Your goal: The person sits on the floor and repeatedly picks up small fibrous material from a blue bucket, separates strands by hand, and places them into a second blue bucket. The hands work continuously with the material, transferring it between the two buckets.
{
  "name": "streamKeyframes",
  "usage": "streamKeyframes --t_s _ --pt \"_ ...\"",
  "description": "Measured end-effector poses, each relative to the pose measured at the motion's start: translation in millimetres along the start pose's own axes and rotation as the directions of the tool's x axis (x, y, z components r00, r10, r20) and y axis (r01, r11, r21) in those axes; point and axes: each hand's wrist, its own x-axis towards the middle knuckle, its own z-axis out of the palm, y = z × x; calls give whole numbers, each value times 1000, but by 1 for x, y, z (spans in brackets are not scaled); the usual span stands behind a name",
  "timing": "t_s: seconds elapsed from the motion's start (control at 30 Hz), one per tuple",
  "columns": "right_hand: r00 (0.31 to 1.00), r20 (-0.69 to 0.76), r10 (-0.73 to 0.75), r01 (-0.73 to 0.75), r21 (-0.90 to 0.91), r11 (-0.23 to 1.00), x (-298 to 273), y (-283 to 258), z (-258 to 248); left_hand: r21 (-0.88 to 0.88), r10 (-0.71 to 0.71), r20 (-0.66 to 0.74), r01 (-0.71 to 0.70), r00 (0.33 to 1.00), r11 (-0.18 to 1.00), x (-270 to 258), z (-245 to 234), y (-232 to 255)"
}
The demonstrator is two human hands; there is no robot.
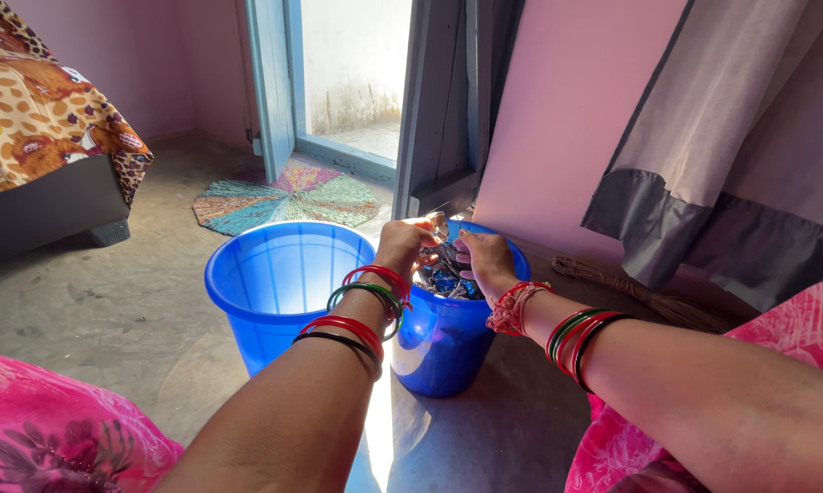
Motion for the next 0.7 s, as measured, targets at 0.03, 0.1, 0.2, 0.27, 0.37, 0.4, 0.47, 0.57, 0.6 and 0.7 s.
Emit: streamKeyframes --t_s 0.03,0.1,0.2,0.27,0.37,0.4,0.47,0.57,0.6,0.7 --pt "1000 3 3 -3 22 1000 0 -3 2 -30 15 -5 -15 1000 999 0 -1 1" --pt "1000 10 13 -14 65 998 0 -10 5 -90 39 -18 -40 999 995 -1 -4 1" --pt "998 56 -20 16 71 997 -5 -19 11 -105 11 -128 -24 992 994 -3 -6 6" --pt "998 56 9 -13 84 996 -8 -21 18 -99 0 -150 -15 989 995 -9 -9 8" --pt "997 62 51 -59 128 990 -7 -19 27 -90 8 -197 -27 980 996 -21 -13 11" --pt "996 64 65 -74 147 986 -5 -18 30 -86 15 -214 -34 977 996 -24 -14 13" --pt "992 70 107 -117 163 980 -2 -16 34 -100 0 -233 -24 972 995 -30 -16 16" --pt "988 77 132 -143 170 975 -2 -14 39 -106 -27 -263 -1 964 994 -40 -18 19" --pt "988 78 134 -146 168 975 -2 -14 40 -107 -37 -273 8 961 994 -44 -19 20" --pt "985 80 155 -166 155 974 -5 -13 43 -87 -37 -295 12 955 996 -49 -20 22"
